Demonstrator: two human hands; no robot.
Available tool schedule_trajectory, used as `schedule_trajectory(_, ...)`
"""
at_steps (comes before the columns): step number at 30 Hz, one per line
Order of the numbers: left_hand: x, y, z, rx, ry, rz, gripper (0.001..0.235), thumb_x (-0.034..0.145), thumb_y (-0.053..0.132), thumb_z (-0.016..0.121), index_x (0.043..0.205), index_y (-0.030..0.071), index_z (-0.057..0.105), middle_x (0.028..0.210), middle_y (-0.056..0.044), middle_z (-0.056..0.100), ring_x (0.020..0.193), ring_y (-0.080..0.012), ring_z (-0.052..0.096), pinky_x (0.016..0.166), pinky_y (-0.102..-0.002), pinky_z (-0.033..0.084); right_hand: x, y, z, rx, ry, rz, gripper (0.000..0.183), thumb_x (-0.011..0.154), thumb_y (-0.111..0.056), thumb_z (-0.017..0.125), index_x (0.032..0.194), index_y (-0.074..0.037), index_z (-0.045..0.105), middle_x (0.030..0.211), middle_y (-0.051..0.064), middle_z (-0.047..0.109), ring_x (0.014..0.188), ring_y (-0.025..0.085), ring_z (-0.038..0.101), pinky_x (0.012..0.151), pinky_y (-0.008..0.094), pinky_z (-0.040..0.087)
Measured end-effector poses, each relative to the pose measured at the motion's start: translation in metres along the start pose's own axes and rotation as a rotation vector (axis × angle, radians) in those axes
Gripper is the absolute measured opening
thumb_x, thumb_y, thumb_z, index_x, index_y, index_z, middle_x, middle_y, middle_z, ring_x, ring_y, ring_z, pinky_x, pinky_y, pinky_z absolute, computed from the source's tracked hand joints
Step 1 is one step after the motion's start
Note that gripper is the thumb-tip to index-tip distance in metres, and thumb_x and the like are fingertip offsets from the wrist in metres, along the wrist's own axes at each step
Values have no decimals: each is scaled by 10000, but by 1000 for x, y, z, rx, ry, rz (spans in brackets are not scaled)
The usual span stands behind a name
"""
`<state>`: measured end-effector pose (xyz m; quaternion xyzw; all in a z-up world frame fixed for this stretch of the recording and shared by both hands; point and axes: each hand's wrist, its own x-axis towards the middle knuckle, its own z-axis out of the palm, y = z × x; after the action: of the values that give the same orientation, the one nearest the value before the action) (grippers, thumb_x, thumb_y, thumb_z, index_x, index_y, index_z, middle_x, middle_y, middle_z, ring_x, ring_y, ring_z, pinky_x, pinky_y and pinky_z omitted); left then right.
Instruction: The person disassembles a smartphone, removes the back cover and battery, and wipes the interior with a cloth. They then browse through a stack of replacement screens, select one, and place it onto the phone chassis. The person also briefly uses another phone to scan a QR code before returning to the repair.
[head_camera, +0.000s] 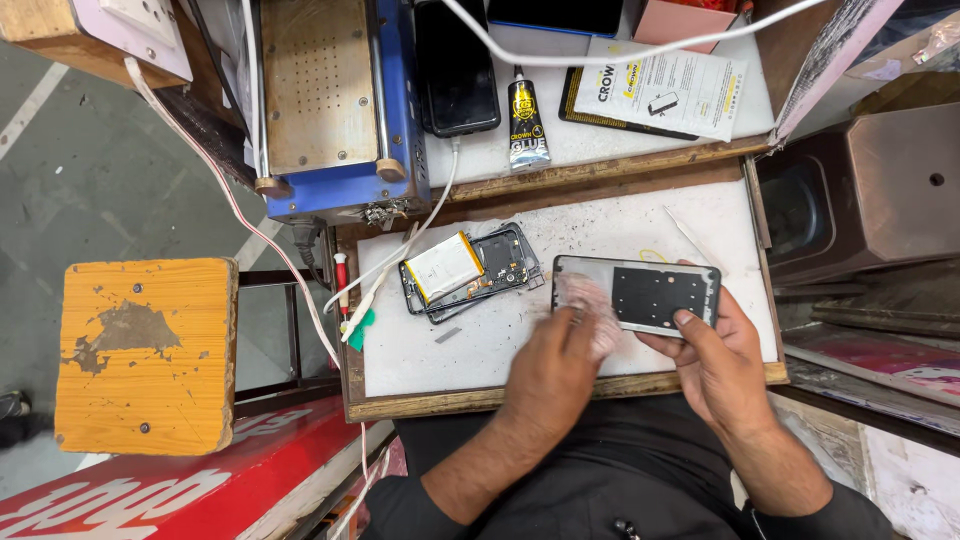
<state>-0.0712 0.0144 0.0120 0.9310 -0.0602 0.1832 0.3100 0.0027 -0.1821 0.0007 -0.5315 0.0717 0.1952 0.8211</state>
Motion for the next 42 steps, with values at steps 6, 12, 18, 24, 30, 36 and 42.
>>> schedule_trajectory(6, 16, 21, -5, -89, 42, 202, 348, 855, 28, 715, 1198, -19, 681, 1131, -155, 616, 875, -274, 634, 714, -375, 556, 4, 3, 10, -1, -36, -24, 660, 982, 21, 457, 1629, -65, 361, 1305, 178, 614, 1141, 219, 627, 974, 365, 552)
schedule_trajectory(12, 16, 12, -9, -94, 58, 195, 327, 889, 10, 705, 1214, -16, 671, 1098, -135, 618, 901, -263, 641, 752, -374, 565, 4, -13, 19, 94, -135, -49, 629, 969, 16, 406, 1589, -24, 308, 1452, 200, 578, 1255, 246, 629, 1075, 390, 524)
schedule_trajectory(18, 12, -41, -33, 88, 182, -32, 434, 771, -77, 664, 1197, 11, 666, 1141, -167, 652, 1021, -364, 677, 864, -427, 593, 3, -24, 8, 47, -55, -122, 606, 1022, -11, 395, 1620, -2, 300, 1341, 247, 577, 1159, 326, 668, 1006, 558, 558)
schedule_trajectory(24, -4, -38, -41, -153, 196, -179, 527, 716, -32, 707, 1239, 27, 671, 1206, -206, 630, 1066, -392, 660, 897, -446, 577, 4, -10, 25, -74, 39, -82, 608, 975, -9, 425, 1572, -25, 306, 1333, 203, 582, 1219, 286, 635, 1083, 505, 542)
schedule_trajectory(30, 5, 9, -6, -73, 33, 162, 489, 744, 13, 745, 1228, 25, 677, 1219, -149, 623, 1076, -354, 598, 926, -445, 561, -14, 6, 62, -44, -28, 22, 627, 955, -43, 374, 1580, -58, 325, 1369, 176, 598, 1270, 251, 566, 1082, 377, 456)
schedule_trajectory(36, -1, -1, -8, -31, 75, 273, 332, 840, 72, 728, 1169, 39, 700, 1168, -114, 625, 1064, -321, 600, 878, -428, 556, -14, -1, 61, 0, 57, 66, 539, 1055, -123, 290, 1582, -33, 361, 1365, 183, 567, 1236, 259, 561, 1057, 417, 478)
schedule_trajectory(42, -14, -62, -36, 128, 65, 43, 458, 705, -6, 706, 1161, 42, 706, 1162, -150, 658, 1046, -362, 632, 885, -435, 556, -17, -17, 52, -28, 50, -35, 511, 1042, -128, 261, 1537, -22, 330, 1387, 210, 550, 1231, 300, 621, 1079, 494, 523)
